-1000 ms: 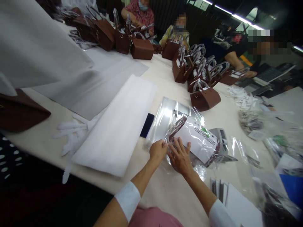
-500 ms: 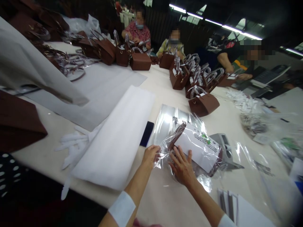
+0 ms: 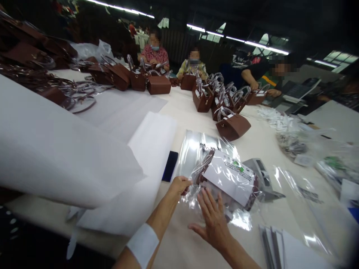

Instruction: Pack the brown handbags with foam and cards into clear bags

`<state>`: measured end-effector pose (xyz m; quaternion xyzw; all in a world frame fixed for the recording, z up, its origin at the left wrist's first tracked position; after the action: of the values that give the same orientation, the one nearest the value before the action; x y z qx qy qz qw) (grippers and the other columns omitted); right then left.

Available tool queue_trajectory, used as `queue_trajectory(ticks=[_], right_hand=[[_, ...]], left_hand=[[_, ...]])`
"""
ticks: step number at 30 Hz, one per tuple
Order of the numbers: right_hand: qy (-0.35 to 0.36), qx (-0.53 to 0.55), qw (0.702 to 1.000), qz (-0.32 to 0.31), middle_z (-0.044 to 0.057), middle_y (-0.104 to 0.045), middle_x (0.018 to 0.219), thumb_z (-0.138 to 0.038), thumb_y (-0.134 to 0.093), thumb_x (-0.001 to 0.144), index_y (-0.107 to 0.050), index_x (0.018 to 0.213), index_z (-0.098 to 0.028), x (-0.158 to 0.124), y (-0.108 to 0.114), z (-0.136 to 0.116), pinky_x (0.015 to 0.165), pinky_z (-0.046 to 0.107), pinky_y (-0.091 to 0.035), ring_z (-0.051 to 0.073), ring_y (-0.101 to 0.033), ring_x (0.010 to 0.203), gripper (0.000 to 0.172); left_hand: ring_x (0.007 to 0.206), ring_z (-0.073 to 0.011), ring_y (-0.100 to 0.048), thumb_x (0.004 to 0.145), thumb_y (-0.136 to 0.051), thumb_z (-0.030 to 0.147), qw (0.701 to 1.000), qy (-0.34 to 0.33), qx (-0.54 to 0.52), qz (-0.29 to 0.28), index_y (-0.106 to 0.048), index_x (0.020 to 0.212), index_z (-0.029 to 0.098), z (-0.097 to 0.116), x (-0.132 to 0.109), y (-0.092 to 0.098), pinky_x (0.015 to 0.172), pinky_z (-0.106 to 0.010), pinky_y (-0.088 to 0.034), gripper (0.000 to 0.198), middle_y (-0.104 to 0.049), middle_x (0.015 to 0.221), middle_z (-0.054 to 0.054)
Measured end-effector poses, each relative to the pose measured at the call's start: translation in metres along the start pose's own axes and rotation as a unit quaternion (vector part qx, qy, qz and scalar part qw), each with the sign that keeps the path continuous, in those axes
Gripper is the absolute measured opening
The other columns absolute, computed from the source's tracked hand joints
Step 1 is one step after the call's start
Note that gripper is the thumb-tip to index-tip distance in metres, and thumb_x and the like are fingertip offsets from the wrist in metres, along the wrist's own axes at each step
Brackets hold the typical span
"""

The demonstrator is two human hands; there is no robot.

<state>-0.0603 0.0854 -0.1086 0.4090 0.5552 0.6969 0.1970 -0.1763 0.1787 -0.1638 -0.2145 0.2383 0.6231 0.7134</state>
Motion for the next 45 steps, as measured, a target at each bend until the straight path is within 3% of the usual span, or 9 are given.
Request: queue_trajectory(ticks=[4, 9, 15, 17, 21, 27, 32, 40, 45], right_hand=[[-0.095, 0.045, 0.993, 0.046, 0.021, -0.053, 0.12, -0.039, -0.051, 0.083, -0.041, 0.127, -0.008, -0.013, -0.004, -0.025, 0.097, 0.059, -0.028, 0.033, -0.048, 0.113, 0.055], [-0.239, 0.201, 0.945, 0.102, 0.006, -0.066, 0.082, -0.02, -0.043, 0.087, -0.06, 0.096, -0.018, -0.028, 0.009, 0.011, 0.068, 0.03, -0.051, 0.017, -0.062, 0.074, 0.019], [-0.328, 0.331, 0.882, 0.075, 0.007, -0.065, 0.092, -0.028, -0.046, 0.087, -0.062, 0.088, -0.018, -0.04, 0.043, 0.037, 0.074, 0.029, -0.052, 0.019, -0.062, 0.086, 0.019], [-0.32, 0.342, 0.881, 0.06, 0.006, -0.065, 0.092, -0.027, -0.045, 0.087, -0.062, 0.092, -0.019, -0.04, 0.044, 0.032, 0.073, 0.028, -0.052, 0.017, -0.063, 0.084, 0.018], [-0.199, 0.281, 0.937, 0.054, 0.008, -0.063, 0.097, -0.017, -0.047, 0.085, -0.06, 0.094, -0.02, -0.047, 0.043, 0.008, 0.082, 0.033, -0.05, 0.019, -0.059, 0.096, 0.016], [-0.082, 0.091, 0.992, 0.02, 0.025, -0.037, 0.134, -0.039, -0.06, 0.076, -0.029, 0.134, -0.007, -0.078, 0.016, -0.019, 0.097, 0.062, -0.029, 0.036, -0.03, 0.127, 0.072], [-0.092, 0.024, 0.994, 0.044, 0.014, -0.052, 0.125, -0.007, -0.042, 0.083, -0.041, 0.128, -0.015, -0.073, -0.002, -0.001, 0.102, 0.058, -0.024, 0.026, -0.035, 0.126, 0.045], [-0.101, 0.167, 0.98, 0.032, 0.008, -0.063, 0.11, -0.006, -0.034, 0.084, -0.044, 0.125, -0.017, -0.085, 0.003, 0.022, 0.096, 0.047, -0.041, 0.02, -0.055, 0.109, 0.044], [-0.241, 0.219, 0.944, 0.048, 0.005, -0.068, 0.079, -0.017, -0.038, 0.087, -0.06, 0.099, -0.018, -0.081, 0.017, 0.031, 0.066, 0.029, -0.054, 0.018, -0.065, 0.074, 0.025]], left_hand=[[0.036, -0.0029, -0.034, 0.083, -0.054, 0.034, 1.0, 0.005, 0.015, -0.003, -0.051, 0.072, 0.012, -0.001, 0.003, -0.007, 0.037, -0.016, -0.03, 0.024, -0.04, 0.049, 0.009], [0.035, -0.0061, -0.036, 0.079, -0.054, 0.035, 0.991, -0.119, 0.035, 0.057, -0.047, 0.071, 0.016, 0.006, -0.018, 0.01, 0.037, -0.018, -0.031, 0.022, -0.036, 0.044, 0.009], [0.087, -0.0184, -0.054, 0.076, -0.056, 0.032, 0.928, -0.353, 0.095, 0.064, -0.06, 0.083, 0.019, 0.015, -0.074, 0.016, 0.08, -0.033, -0.044, 0.015, -0.059, 0.087, -0.005], [0.096, -0.0207, -0.053, 0.076, -0.058, 0.027, 0.876, -0.451, 0.169, 0.025, -0.063, 0.091, 0.021, 0.014, -0.086, -0.001, 0.087, -0.037, -0.041, 0.017, -0.061, 0.097, -0.007], [0.102, -0.0202, -0.053, 0.083, -0.05, 0.016, 0.687, -0.631, 0.358, 0.024, -0.061, 0.098, 0.023, -0.004, -0.098, -0.03, 0.084, -0.035, -0.042, 0.02, -0.062, 0.106, -0.006], [0.111, -0.0205, -0.05, 0.086, -0.046, 0.015, 0.639, -0.625, 0.446, -0.044, -0.056, 0.106, 0.023, -0.014, -0.097, -0.023, 0.095, -0.042, -0.033, 0.024, -0.062, 0.11, -0.005], [0.114, -0.0204, -0.048, 0.085, -0.048, 0.022, 0.626, -0.616, 0.465, -0.106, -0.057, 0.1, 0.021, -0.005, -0.1, -0.026, 0.105, -0.046, -0.022, 0.017, -0.064, 0.104, -0.006], [0.126, -0.0256, -0.035, 0.083, -0.05, 0.011, 0.516, -0.714, 0.472, -0.033, -0.056, 0.086, 0.017, 0.006, -0.078, -0.033, 0.107, -0.057, -0.01, 0.009, -0.053, 0.125, -0.007], [0.109, -0.0173, -0.053, 0.084, -0.045, 0.009, 0.464, -0.741, 0.476, -0.099, -0.053, 0.076, 0.016, 0.032, -0.071, -0.054, 0.109, -0.046, -0.021, 0.013, -0.063, 0.075, -0.001]])
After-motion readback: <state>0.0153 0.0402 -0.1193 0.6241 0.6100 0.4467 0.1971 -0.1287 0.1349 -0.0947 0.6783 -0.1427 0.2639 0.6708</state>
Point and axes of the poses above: each hand's wrist, its own x-axis towards the middle knuckle, its own y-axis out of the back of the hand, z = x × y, the point moved 5 cm from there along x, towards the middle knuckle
